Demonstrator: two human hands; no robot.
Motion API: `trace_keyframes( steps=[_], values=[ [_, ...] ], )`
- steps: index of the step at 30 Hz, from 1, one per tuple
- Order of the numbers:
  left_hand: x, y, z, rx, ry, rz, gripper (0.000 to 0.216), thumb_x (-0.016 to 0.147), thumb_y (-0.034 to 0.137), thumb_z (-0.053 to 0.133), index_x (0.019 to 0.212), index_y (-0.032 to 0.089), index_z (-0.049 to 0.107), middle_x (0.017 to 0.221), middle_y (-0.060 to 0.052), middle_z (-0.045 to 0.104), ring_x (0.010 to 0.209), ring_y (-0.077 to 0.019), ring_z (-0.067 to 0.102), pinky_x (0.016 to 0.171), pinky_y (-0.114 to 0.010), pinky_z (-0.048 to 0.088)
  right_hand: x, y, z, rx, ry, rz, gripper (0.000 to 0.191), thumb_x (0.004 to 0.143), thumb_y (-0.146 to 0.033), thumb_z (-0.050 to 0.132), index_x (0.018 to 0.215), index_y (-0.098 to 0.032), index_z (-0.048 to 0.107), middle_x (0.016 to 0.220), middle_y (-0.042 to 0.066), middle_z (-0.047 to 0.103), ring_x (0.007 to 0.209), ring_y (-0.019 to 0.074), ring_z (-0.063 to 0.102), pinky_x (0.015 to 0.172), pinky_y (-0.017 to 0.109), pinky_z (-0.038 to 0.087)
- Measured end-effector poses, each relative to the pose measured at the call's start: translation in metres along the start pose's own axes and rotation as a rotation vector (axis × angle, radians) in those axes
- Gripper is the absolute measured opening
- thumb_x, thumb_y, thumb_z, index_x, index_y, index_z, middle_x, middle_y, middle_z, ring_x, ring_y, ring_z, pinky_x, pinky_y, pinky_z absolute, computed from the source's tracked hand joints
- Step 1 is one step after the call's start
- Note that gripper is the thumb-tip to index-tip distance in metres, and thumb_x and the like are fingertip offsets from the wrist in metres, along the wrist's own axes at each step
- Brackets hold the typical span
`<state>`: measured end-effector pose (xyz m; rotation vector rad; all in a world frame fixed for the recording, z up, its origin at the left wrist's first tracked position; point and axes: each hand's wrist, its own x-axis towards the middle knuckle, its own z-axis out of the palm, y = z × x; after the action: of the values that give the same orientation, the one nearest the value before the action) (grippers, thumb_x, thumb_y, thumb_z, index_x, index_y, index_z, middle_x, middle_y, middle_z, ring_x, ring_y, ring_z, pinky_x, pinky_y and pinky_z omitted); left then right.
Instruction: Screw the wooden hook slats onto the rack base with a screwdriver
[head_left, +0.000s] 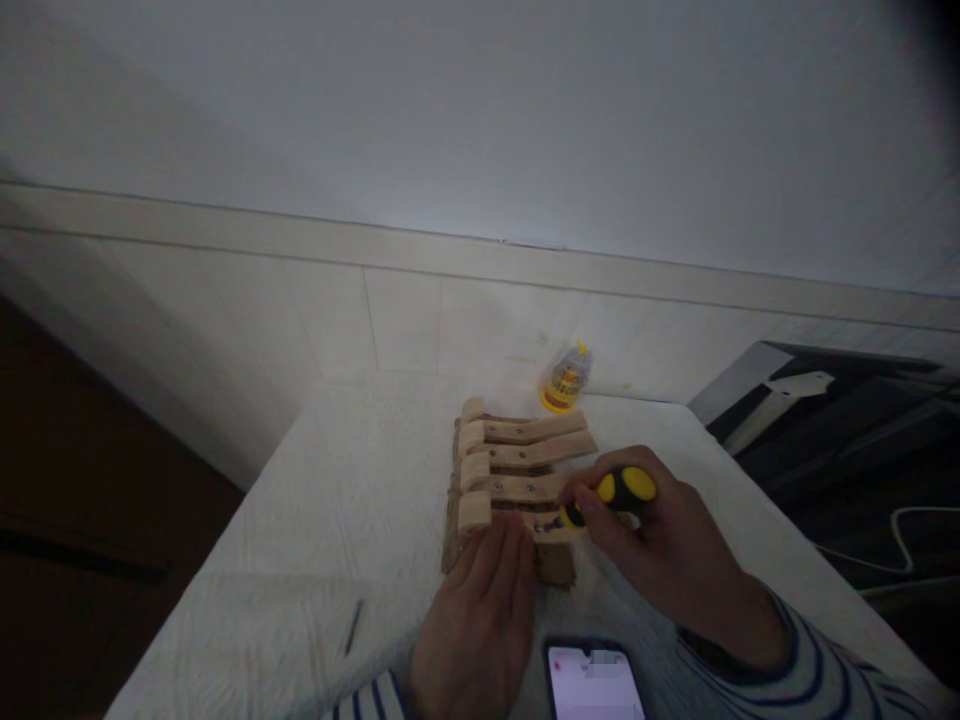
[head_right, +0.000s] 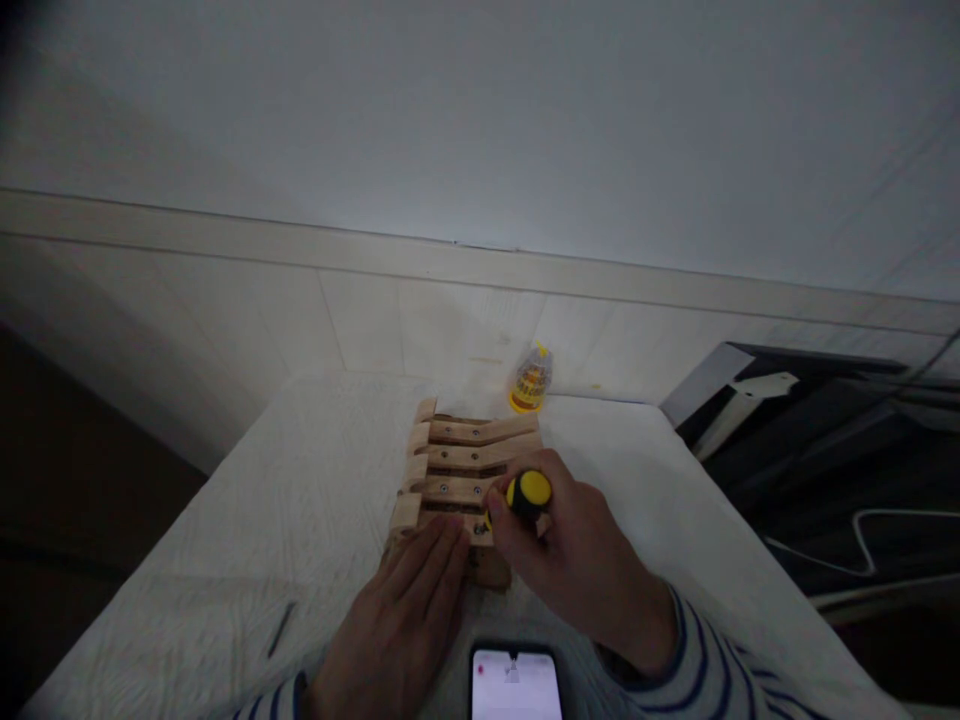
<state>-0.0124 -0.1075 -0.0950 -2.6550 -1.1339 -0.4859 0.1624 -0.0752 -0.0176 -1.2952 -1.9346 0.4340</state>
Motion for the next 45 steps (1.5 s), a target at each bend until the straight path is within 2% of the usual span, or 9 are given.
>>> trace_keyframes(
  steps=[7,14,20,27,33,45],
  values=[
    [0.0001,-0.0005,-0.0032,-0.006,-0.032,-0.001,0.038,0.09,0.013,0.035,0.124,0.002,0.047,0.131,-0.018,0.048,0.121,-0.027,0.046,0.096,-0.037,0.043,0.0014,-0.0015,-0.0001,-0.015,0.0,-0.03,0.011,0.085,-0.03,0.054,0.089,-0.025,0.045,0.074,0.0,0.067,0.063,0.0152,0.065,0.051,0.022,0.05],
    [0.0002,0.0004,-0.0014,-0.008,0.014,-0.013,0.038,0.09,0.015,0.035,0.123,0.003,0.049,0.129,-0.016,0.051,0.119,-0.0269,0.047,0.096,-0.036,0.043,0.0017,-0.0002,-0.0006,-0.027,0.018,-0.05,0.011,0.085,-0.029,0.054,0.09,-0.025,0.046,0.074,-0.001,0.067,0.061,0.0144,0.064,0.05,0.022,0.05],
    [0.0009,-0.0005,-0.004,-0.002,-0.008,-0.009,0.038,0.09,0.016,0.036,0.122,0.002,0.049,0.129,-0.017,0.05,0.119,-0.027,0.047,0.096,-0.036,0.043,0.0011,0.0013,0.0017,-0.022,0.013,-0.029,0.012,0.085,-0.03,0.054,0.091,-0.025,0.046,0.076,0.0,0.066,0.063,0.0151,0.065,0.052,0.023,0.051],
    [-0.0011,0.0015,0.0011,-0.001,0.048,-0.017,0.037,0.091,0.014,0.034,0.121,0.003,0.05,0.127,-0.016,0.053,0.117,-0.0265,0.049,0.095,-0.035,0.044,0.0017,0.0001,0.003,-0.035,0.026,-0.049,0.012,0.085,-0.028,0.055,0.091,-0.025,0.046,0.074,-0.001,0.066,0.061,0.0133,0.064,0.049,0.02,0.049],
    [0.0006,-0.0006,0.0003,-0.015,0.134,-0.041,0.039,0.092,0.013,0.026,0.117,0.004,0.055,0.123,-0.014,0.057,0.115,-0.0245,0.052,0.093,-0.033,0.045,0.0008,0.0015,0.0023,-0.012,0.028,-0.058,0.011,0.085,-0.027,0.054,0.092,-0.025,0.045,0.075,-0.002,0.065,0.063,0.0125,0.064,0.054,0.02,0.05],
    [0.0022,-0.0021,-0.0016,-0.008,0.127,-0.035,0.039,0.093,0.015,0.026,0.116,0.004,0.056,0.122,-0.014,0.058,0.114,-0.0251,0.053,0.093,-0.032,0.046,-0.0001,0.0041,0.0056,0.036,0.041,-0.037,0.018,0.086,-0.028,0.054,0.1,-0.026,0.044,0.081,-0.001,0.066,0.069,0.0119,0.064,0.058,0.02,0.051]
  ],
)
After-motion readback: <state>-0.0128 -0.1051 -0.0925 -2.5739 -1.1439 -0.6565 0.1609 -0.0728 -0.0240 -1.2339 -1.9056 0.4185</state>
